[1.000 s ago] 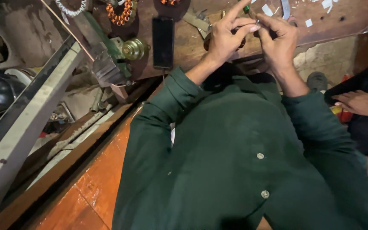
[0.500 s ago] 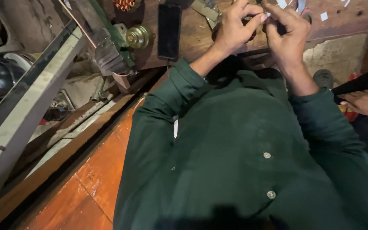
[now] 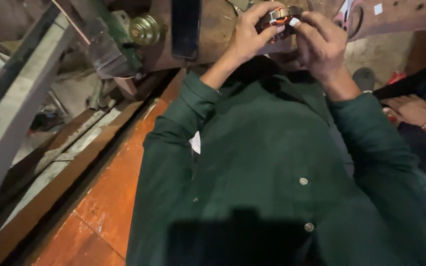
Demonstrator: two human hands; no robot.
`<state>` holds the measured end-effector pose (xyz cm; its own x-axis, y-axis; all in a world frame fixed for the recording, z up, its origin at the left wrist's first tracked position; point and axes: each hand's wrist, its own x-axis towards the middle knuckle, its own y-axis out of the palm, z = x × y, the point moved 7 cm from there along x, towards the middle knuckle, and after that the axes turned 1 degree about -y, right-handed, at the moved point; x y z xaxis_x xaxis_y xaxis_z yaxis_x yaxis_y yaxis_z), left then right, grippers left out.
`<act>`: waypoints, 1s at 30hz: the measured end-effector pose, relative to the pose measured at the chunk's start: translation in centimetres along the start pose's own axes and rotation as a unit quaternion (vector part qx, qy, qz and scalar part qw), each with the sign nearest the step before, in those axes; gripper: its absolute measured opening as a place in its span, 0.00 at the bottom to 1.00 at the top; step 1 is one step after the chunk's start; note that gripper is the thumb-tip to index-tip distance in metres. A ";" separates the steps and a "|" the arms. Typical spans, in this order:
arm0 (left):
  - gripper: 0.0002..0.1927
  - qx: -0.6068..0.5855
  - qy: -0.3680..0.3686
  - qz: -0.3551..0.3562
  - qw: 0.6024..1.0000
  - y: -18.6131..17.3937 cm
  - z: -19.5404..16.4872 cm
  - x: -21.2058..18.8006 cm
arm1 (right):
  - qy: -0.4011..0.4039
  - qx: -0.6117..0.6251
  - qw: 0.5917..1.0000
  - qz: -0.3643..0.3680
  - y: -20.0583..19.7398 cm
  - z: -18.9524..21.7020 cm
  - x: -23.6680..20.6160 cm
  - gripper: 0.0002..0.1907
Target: The person assembles a cylindrical electrical component by inserting small white rectangular pieces into slots around its circumference. They use a green screwdriver to press the pieces into place and a pair of scissors to trim excess material. The person handles multiple similar components on the workbench.
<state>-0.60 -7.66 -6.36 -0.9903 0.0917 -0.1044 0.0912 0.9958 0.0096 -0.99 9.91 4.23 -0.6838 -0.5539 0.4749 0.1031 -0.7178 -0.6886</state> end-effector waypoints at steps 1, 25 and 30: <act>0.19 -0.012 0.003 0.003 1.000 0.1 -0.1 0.0 | -0.003 -0.007 1.000 0.010 0.1 -0.3 0.2 0.09; 0.19 0.053 -0.034 0.015 0.998 -0.7 2.4 0.2 | 0.069 0.147 0.983 0.088 0.5 -1.6 3.8 0.10; 0.20 0.143 -0.001 -0.067 0.987 -0.1 3.0 0.1 | -0.013 0.062 0.996 0.056 0.6 -0.1 4.1 0.09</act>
<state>-0.36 -7.77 -9.34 -0.9952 -0.0416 -0.0881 -0.0148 0.9581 -0.2861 -3.79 7.29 5.71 -0.6441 -0.6435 0.4136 0.2675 -0.6960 -0.6663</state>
